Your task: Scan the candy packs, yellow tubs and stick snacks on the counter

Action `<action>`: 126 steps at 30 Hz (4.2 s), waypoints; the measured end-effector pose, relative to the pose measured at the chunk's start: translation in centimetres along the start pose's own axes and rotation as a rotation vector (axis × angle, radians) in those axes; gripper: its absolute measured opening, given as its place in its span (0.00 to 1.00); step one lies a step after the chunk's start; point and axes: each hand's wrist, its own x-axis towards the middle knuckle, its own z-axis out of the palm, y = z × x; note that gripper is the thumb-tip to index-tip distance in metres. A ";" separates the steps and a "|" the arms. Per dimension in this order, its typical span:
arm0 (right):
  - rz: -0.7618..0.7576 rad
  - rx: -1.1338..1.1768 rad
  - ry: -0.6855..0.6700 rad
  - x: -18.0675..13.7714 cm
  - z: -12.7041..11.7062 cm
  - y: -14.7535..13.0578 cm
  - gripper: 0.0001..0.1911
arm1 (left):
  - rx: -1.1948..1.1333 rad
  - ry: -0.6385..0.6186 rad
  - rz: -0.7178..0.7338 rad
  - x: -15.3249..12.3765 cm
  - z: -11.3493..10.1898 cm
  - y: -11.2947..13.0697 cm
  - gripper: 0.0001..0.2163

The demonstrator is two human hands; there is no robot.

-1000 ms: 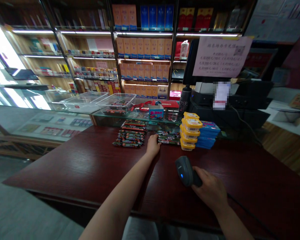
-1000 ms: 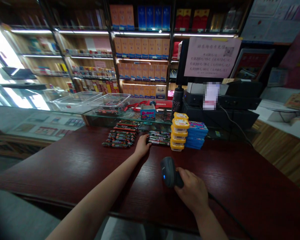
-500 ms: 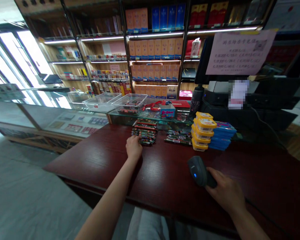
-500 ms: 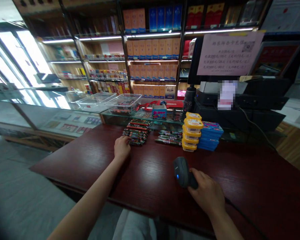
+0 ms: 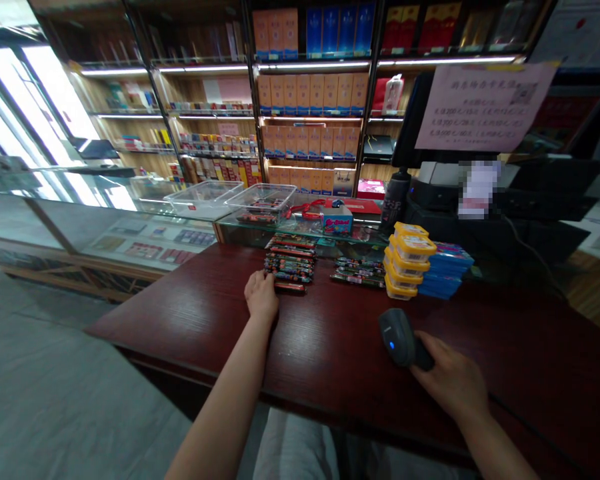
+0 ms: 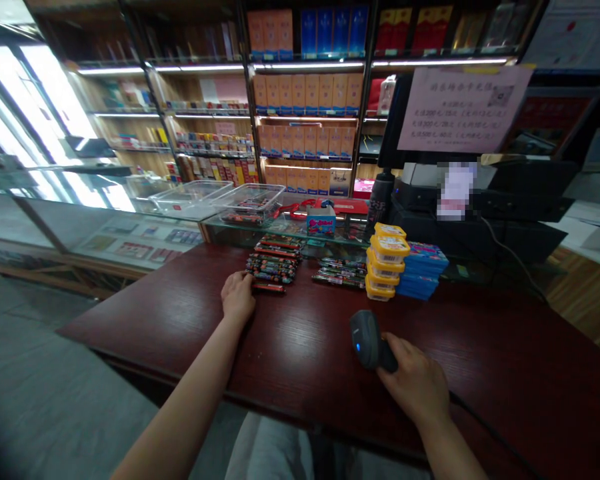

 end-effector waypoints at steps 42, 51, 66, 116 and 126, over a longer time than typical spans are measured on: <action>0.345 1.056 -0.526 3.0 -5.6 -7.7 0.19 | -0.777 -0.104 0.358 -1.3 3.3 3.7 0.20; 0.248 1.074 -0.500 3.1 -6.0 -7.6 0.19 | -0.817 -0.166 0.319 -1.2 3.0 3.9 0.17; -0.135 0.050 -0.029 0.0 -0.2 0.2 0.20 | -0.537 -0.247 0.573 -1.5 1.1 4.9 0.13; -0.109 0.051 0.024 -0.4 0.1 0.1 0.17 | -0.042 0.096 0.127 3.8 2.1 0.2 0.20; -0.083 0.016 0.012 -0.2 0.0 -0.2 0.18 | -0.043 0.144 0.149 3.2 1.2 0.5 0.12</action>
